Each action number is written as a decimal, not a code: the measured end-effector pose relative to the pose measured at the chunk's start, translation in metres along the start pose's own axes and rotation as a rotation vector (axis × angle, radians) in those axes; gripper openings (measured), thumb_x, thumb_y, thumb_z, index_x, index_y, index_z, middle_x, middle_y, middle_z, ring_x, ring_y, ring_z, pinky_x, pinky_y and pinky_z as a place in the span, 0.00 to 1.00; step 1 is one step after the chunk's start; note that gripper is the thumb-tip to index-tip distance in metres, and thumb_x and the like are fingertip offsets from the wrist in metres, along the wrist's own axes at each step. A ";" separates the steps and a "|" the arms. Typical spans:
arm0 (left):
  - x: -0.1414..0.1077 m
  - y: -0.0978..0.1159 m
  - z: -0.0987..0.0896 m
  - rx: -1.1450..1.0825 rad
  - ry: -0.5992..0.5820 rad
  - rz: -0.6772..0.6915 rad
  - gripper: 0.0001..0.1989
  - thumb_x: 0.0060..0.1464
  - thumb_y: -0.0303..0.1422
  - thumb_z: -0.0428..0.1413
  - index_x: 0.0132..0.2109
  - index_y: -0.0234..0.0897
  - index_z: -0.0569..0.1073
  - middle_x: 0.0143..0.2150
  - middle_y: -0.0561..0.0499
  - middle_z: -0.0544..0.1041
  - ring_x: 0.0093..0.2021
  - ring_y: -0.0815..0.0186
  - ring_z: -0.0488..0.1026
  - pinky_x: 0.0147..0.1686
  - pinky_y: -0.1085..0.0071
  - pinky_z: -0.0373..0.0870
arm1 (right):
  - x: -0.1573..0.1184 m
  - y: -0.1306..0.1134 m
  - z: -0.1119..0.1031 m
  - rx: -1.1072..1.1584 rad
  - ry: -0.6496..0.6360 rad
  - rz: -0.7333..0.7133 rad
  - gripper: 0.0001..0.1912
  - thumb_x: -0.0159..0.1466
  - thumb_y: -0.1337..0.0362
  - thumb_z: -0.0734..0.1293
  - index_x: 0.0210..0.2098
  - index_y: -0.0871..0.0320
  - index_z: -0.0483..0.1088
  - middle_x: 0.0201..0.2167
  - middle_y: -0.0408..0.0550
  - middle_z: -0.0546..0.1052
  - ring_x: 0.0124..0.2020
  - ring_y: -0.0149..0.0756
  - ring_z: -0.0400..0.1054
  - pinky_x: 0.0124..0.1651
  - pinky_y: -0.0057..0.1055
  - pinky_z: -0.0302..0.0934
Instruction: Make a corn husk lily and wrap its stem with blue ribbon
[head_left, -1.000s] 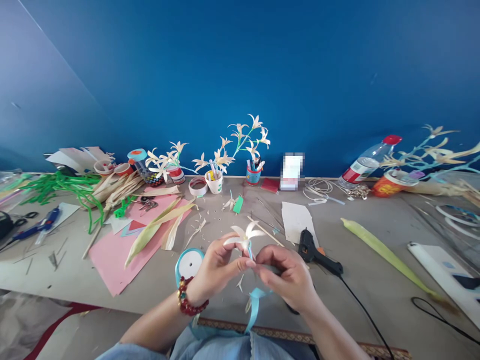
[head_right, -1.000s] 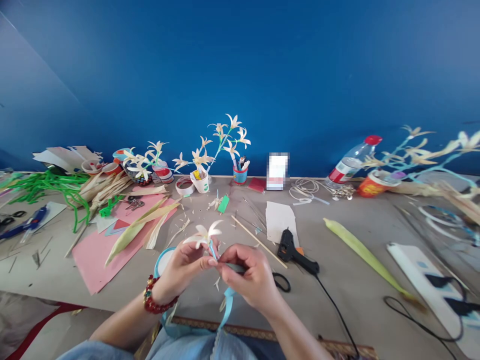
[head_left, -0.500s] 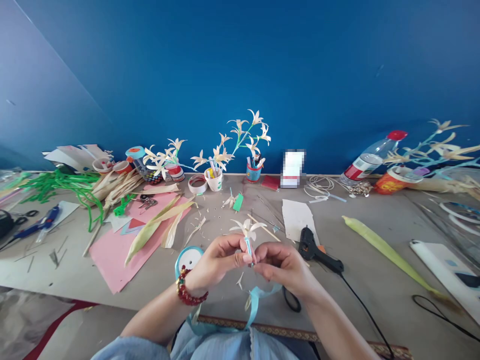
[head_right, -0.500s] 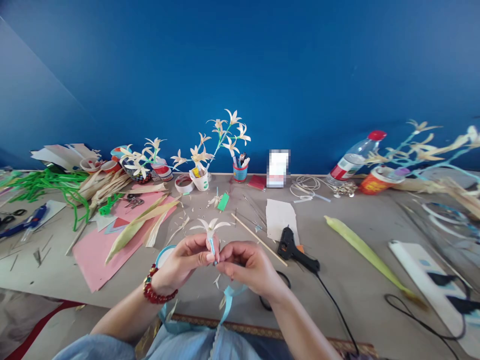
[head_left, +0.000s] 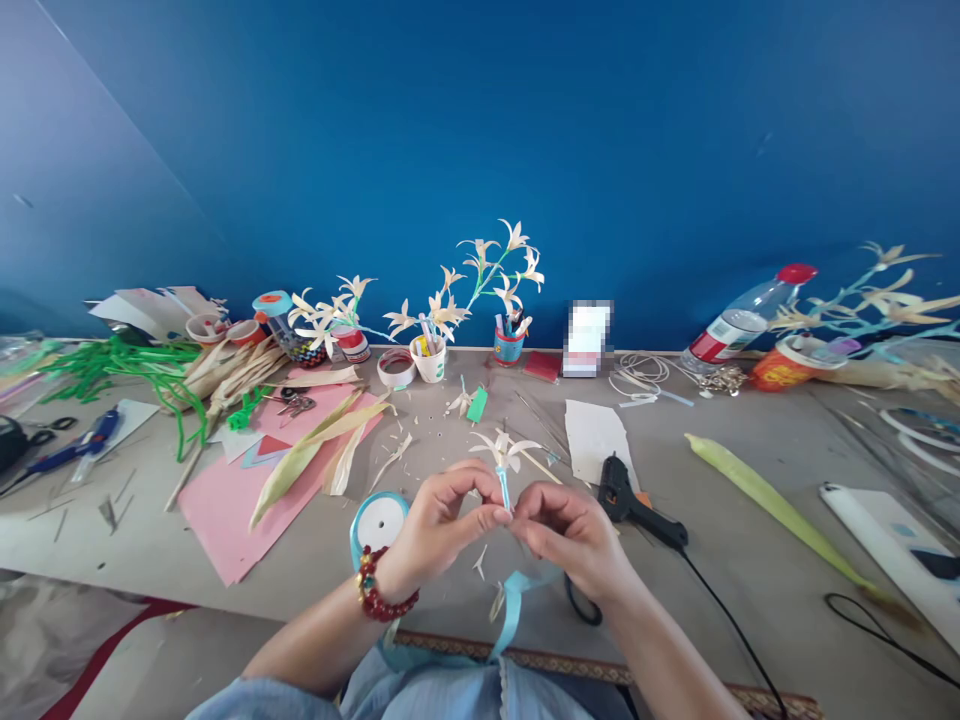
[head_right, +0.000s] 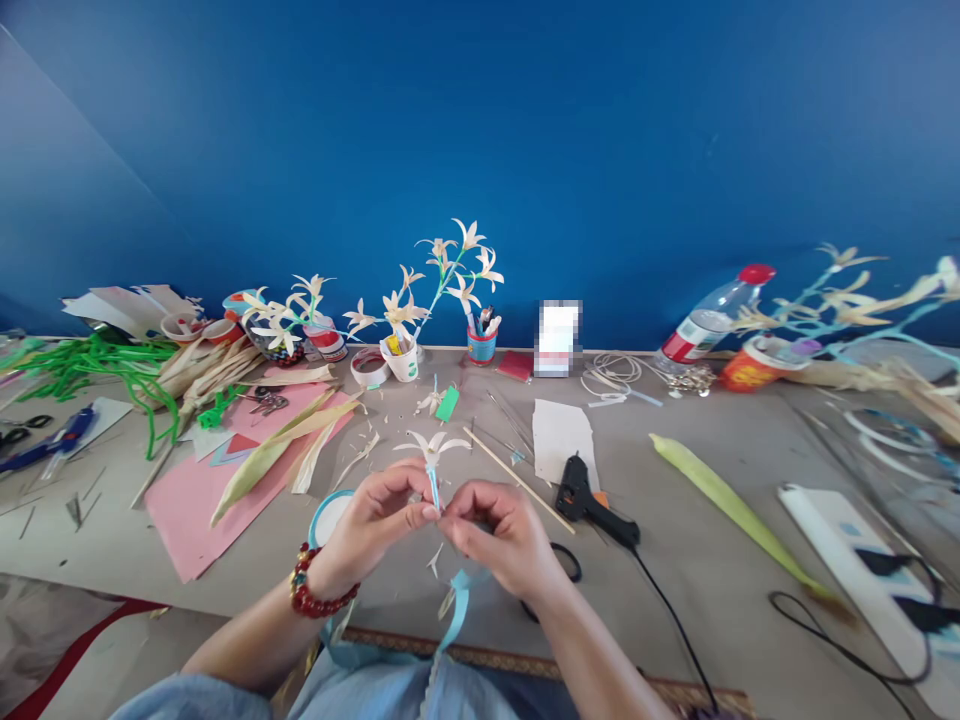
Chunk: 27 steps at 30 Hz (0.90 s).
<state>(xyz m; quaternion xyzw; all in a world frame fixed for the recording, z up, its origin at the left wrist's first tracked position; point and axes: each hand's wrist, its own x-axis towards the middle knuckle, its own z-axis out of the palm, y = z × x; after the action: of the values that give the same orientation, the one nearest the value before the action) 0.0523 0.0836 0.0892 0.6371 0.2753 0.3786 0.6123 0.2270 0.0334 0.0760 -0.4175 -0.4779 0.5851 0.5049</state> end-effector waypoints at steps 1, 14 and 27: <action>-0.001 0.000 0.000 0.010 -0.004 -0.011 0.10 0.56 0.36 0.61 0.31 0.34 0.73 0.31 0.51 0.70 0.34 0.68 0.65 0.37 0.72 0.62 | -0.001 -0.001 -0.001 -0.035 -0.019 0.004 0.17 0.59 0.55 0.72 0.23 0.59 0.68 0.17 0.38 0.65 0.19 0.26 0.54 0.23 0.25 0.49; 0.003 0.013 -0.011 -0.012 -0.222 -0.154 0.16 0.56 0.43 0.58 0.30 0.34 0.69 0.28 0.53 0.66 0.32 0.68 0.61 0.34 0.72 0.58 | 0.001 -0.006 -0.011 -0.152 -0.145 0.054 0.13 0.60 0.57 0.71 0.26 0.59 0.71 0.18 0.38 0.64 0.20 0.27 0.54 0.23 0.25 0.49; 0.000 0.004 -0.011 0.242 -0.063 0.088 0.11 0.56 0.37 0.61 0.31 0.35 0.73 0.30 0.50 0.74 0.34 0.66 0.69 0.37 0.72 0.63 | -0.002 -0.013 0.001 -0.419 -0.002 -0.174 0.08 0.61 0.67 0.66 0.25 0.58 0.70 0.19 0.40 0.68 0.20 0.28 0.57 0.23 0.24 0.52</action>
<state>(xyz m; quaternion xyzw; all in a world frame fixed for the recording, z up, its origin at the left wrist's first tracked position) 0.0424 0.0898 0.0930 0.7293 0.2715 0.3488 0.5222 0.2291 0.0321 0.0884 -0.4701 -0.6235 0.4277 0.4552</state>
